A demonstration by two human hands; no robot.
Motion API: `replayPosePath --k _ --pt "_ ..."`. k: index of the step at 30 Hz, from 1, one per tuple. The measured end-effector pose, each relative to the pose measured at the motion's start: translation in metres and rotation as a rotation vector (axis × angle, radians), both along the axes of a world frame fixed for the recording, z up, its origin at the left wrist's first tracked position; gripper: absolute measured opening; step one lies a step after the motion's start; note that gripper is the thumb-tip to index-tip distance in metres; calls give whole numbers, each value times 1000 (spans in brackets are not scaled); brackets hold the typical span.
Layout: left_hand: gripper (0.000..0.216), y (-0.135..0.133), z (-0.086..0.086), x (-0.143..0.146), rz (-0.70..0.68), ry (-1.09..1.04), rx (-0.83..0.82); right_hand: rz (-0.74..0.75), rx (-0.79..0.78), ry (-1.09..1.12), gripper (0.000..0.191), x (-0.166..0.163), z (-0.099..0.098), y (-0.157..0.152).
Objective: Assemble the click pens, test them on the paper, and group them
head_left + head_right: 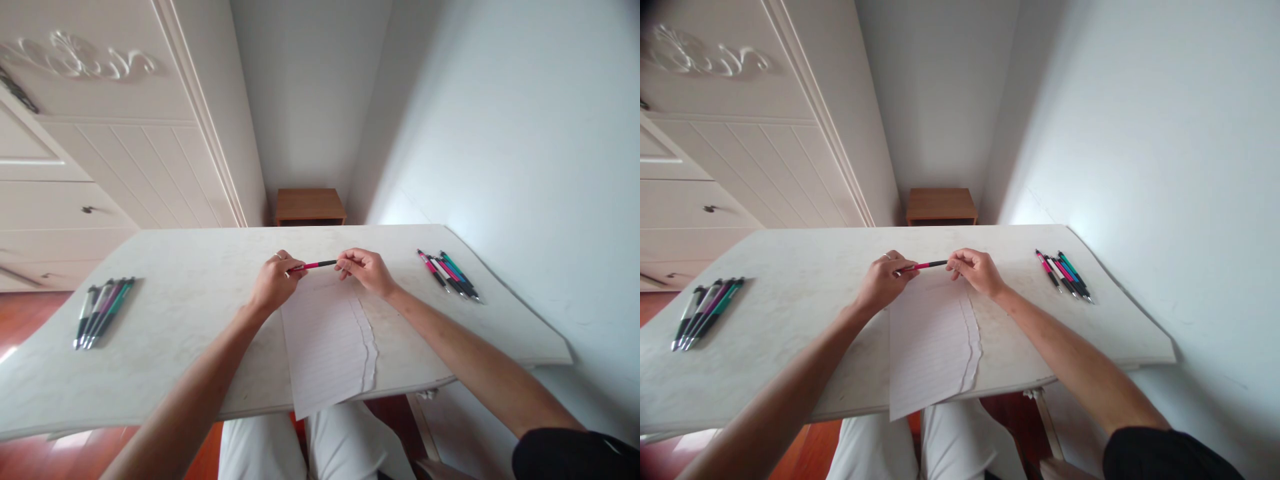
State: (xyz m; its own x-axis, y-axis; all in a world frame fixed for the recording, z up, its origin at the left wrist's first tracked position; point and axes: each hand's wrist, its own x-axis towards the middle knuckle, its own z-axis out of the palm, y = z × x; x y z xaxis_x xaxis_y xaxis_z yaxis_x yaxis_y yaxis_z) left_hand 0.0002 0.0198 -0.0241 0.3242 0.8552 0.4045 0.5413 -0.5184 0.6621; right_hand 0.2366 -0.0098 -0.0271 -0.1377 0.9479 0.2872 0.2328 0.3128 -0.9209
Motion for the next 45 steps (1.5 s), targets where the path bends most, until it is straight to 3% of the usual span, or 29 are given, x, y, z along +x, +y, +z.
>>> replayPosePath --k 7,15,29,37,41,45 --pt "26 -5 4 0 -18 45 -32 -29 -11 32 34 2 0 2" --pt "44 -5 10 2 -123 -288 -341 -51 -6 44 39 3 0 3" --pt "35 -1 11 1 -87 -598 -479 -61 2 65 38 1 4 0" --pt "43 1 11 1 -174 -871 -637 -71 9 84 39 2 4 1" --pt "43 2 6 1 -170 -748 -598 -75 15 94 36 3 3 2" --pt "19 4 3 -1 -54 -391 -247 -75 21 79 33 3 2 2"
